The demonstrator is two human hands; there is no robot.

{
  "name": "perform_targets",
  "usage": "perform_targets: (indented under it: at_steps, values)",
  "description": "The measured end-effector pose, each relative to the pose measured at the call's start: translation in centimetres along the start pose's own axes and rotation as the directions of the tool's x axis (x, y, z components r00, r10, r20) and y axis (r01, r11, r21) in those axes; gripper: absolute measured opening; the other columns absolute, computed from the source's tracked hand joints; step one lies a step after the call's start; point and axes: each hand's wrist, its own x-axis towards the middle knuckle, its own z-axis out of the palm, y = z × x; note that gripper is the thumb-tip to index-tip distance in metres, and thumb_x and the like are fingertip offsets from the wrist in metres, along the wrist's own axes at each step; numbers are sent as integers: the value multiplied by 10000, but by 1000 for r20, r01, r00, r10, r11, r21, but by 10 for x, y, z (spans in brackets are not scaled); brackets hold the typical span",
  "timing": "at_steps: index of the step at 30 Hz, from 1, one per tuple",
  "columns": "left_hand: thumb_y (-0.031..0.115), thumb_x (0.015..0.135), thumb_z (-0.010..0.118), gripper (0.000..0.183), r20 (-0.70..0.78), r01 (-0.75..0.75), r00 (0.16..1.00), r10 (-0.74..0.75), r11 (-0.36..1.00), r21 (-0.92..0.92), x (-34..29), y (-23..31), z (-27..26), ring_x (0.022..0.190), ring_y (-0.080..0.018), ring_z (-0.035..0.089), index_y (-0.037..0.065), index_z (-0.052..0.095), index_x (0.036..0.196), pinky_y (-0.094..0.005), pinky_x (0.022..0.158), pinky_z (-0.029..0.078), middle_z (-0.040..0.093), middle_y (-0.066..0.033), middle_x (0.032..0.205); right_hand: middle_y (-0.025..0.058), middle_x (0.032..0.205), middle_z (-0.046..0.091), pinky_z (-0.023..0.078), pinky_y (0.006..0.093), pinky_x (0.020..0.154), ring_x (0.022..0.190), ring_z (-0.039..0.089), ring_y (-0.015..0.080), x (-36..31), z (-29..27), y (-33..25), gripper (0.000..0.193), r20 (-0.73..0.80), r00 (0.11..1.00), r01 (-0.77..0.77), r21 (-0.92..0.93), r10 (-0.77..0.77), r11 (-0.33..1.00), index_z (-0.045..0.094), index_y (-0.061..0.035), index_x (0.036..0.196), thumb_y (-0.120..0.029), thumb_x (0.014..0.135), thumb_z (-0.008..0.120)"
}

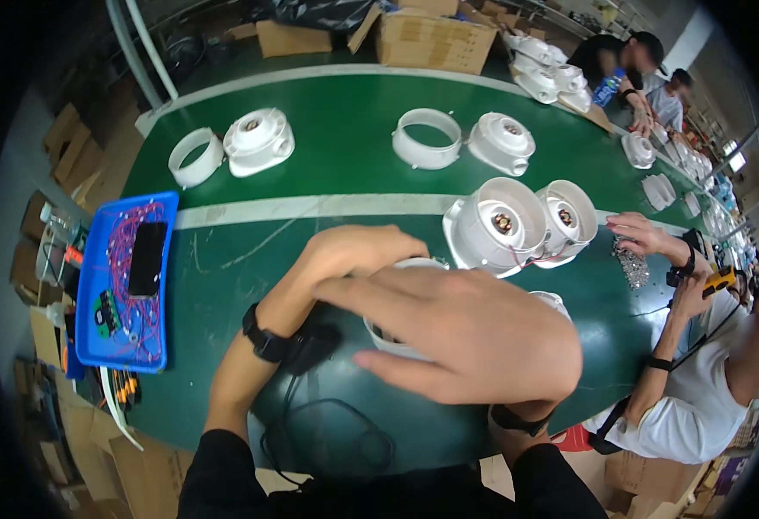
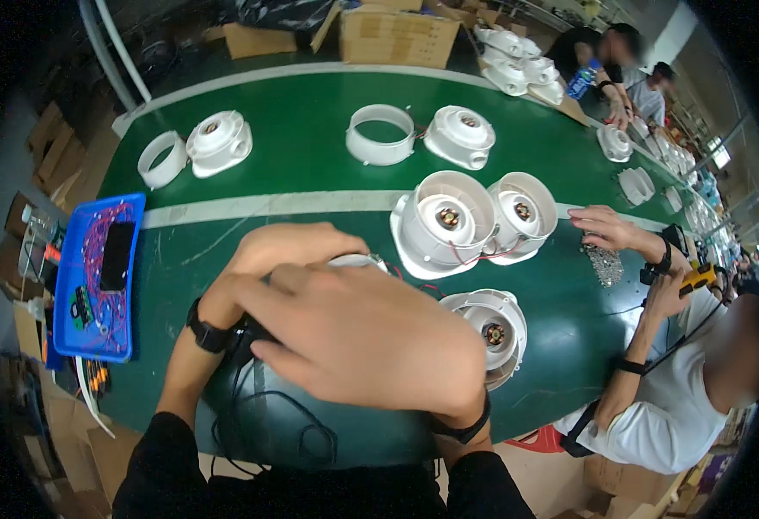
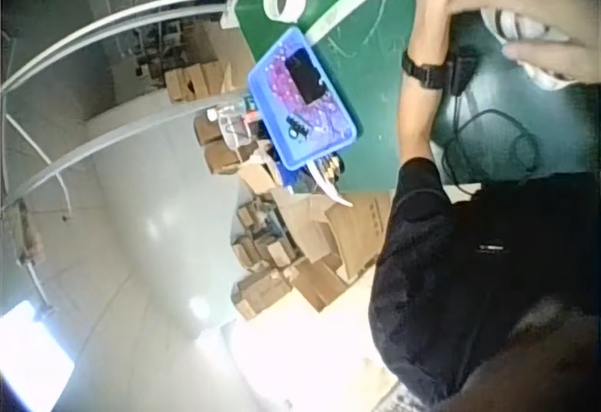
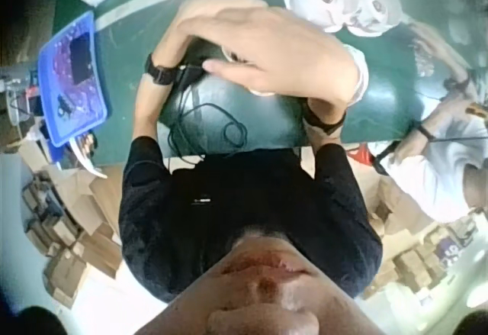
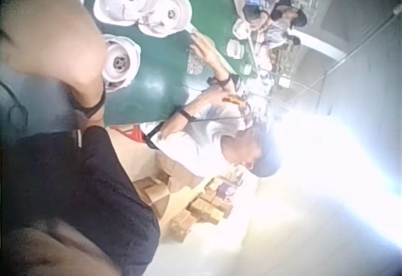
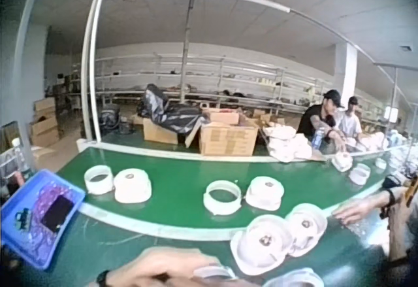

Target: The person assembles white plastic light fixture housings on a green workbench. They pick up circular plastic frames and base units, fit them together, and route red and black wires through the center. The person handles multiple units sequentially, inspecting the fit and alignment of the components.

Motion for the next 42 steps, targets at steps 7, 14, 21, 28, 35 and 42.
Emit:
perform_targets:
  at_steps: [7, 14, 21, 28, 35, 42]
  values:
    - [221, 818, 641, 272, -295, -151, 951, 92, 971, -183, -2, 11, 16, 722, -356, 652, -31, 641, 920, -433, 630, 491, 691, -196, 851, 188, 1013, 656, 533, 434, 670, 780, 656, 375, -3, -9, -2, 482, 18, 998, -54, 24, 54, 998, 540, -106, 1364, -240, 912, 643]
    - [229, 809, 674, 314, -177, -211, 971, 164, 931, -298, 0, 0, 15, 824, -295, 675, -9, 669, 1013, -397, 699, 510, 715, -165, 947, 187, 1011, 665, 531, 430, 653, 777, 657, 370, 2, -6, -2, 484, 40, 998, -58, 34, 56, 998, 540, -111, 1369, -206, 907, 647]
    - [216, 852, 696, 445, 205, -105, 964, 167, 954, -280, 32, -27, 15, 982, -292, 667, 52, 623, 1259, -411, 814, 510, 699, -166, 1129, 174, 968, 669, 538, 411, 696, 771, 658, 376, 6, -11, -10, 493, 125, 985, -128, 73, 118, 989, 540, -69, 1371, -141, 896, 647]
    - [222, 791, 736, 388, 221, 95, 973, -60, 984, -152, 9, -30, -5, 873, -263, 705, 49, 692, 1135, -402, 768, 532, 739, -146, 987, 223, 1089, 668, 530, 393, 832, 898, 677, 384, 12, -14, -16, 530, 172, 977, -139, 70, 125, 988, 525, 1, 1373, -68, 867, 665]
    - [212, 813, 685, 254, -197, 514, 850, -488, 851, 110, -51, -23, -58, 745, -220, 732, 15, 742, 965, -368, 667, 556, 746, -131, 803, 208, 1098, 673, 509, 398, 888, 968, 664, 331, 12, -14, -21, 557, 155, 977, -163, 100, 146, 982, 530, 9, 1367, -32, 829, 668]
    - [169, 892, 636, 230, -281, 239, 913, -295, 946, -218, -114, 0, -84, 674, -152, 699, -37, 714, 958, -301, 621, 544, 723, -104, 761, 200, 934, 672, 518, 360, 766, 838, 680, 313, 21, -8, -14, 479, -102, 995, -8, 95, 17, 995, 626, 34, 1231, -15, 760, 702]
